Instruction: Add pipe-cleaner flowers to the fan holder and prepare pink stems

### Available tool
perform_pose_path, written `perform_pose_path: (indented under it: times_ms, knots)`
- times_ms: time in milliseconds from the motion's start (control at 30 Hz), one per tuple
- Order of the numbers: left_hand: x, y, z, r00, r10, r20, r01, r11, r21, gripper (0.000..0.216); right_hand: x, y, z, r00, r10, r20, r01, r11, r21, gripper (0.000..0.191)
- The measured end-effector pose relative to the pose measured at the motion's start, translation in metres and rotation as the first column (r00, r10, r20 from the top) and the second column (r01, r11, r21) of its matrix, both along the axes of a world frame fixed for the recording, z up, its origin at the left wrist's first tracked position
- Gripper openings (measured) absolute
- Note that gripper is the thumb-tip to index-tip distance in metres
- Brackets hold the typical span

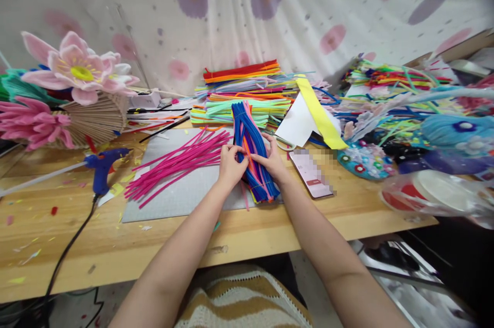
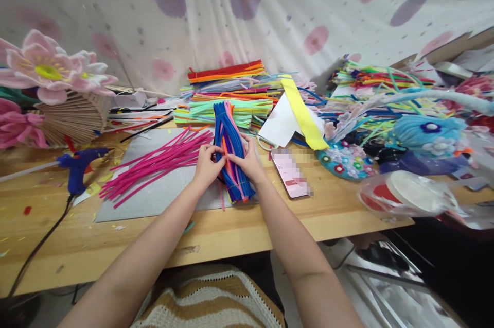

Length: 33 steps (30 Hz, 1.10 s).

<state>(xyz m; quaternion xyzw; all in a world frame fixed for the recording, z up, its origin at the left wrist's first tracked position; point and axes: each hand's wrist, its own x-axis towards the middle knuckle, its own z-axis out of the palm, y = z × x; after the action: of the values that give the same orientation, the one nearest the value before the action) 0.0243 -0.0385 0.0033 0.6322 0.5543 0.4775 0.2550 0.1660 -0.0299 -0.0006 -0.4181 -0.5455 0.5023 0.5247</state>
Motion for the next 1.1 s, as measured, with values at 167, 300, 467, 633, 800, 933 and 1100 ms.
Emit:
perform_pose_path:
  times_ms: [167, 300, 467, 633, 800, 933, 1100]
  knots:
    - [-0.001, 0.000, 0.005, 1.000, 0.004, 0.029, -0.004, 1.000, 0.004, 0.009, -0.003, -0.001, 0.004, 0.997, -0.041, 0.070, 0.039, 0.999, 0.023, 0.085]
    - [-0.001, 0.002, 0.005, 0.999, 0.011, 0.035, -0.010, 1.000, -0.026, 0.011, -0.005, -0.003, 0.004, 0.992, -0.073, 0.100, 0.069, 0.997, 0.045, 0.080]
    - [0.001, 0.003, 0.004, 0.998, 0.053, 0.037, -0.051, 0.997, -0.060, 0.009, -0.005, -0.003, 0.002, 0.989, -0.094, 0.109, 0.085, 0.992, 0.089, 0.081]
    - [0.001, 0.006, 0.002, 0.999, 0.046, 0.017, -0.044, 0.995, -0.088, 0.009, -0.004, -0.003, 0.001, 0.995, -0.070, 0.068, 0.062, 0.992, 0.114, 0.079]
    - [0.004, 0.009, 0.003, 0.998, 0.040, -0.058, -0.048, 0.988, -0.145, 0.009, -0.005, -0.004, 0.003, 0.995, -0.078, 0.063, 0.070, 0.990, 0.119, 0.078]
    - [0.002, 0.012, 0.010, 0.999, 0.024, -0.028, -0.029, 0.983, -0.182, 0.008, -0.005, -0.004, 0.004, 0.992, -0.093, 0.082, 0.082, 0.987, 0.137, 0.077]
    - [-0.006, 0.013, 0.025, 0.988, -0.033, 0.150, 0.081, 0.943, -0.323, 0.019, -0.005, -0.004, 0.003, 0.989, -0.102, 0.103, 0.088, 0.987, 0.134, 0.076]
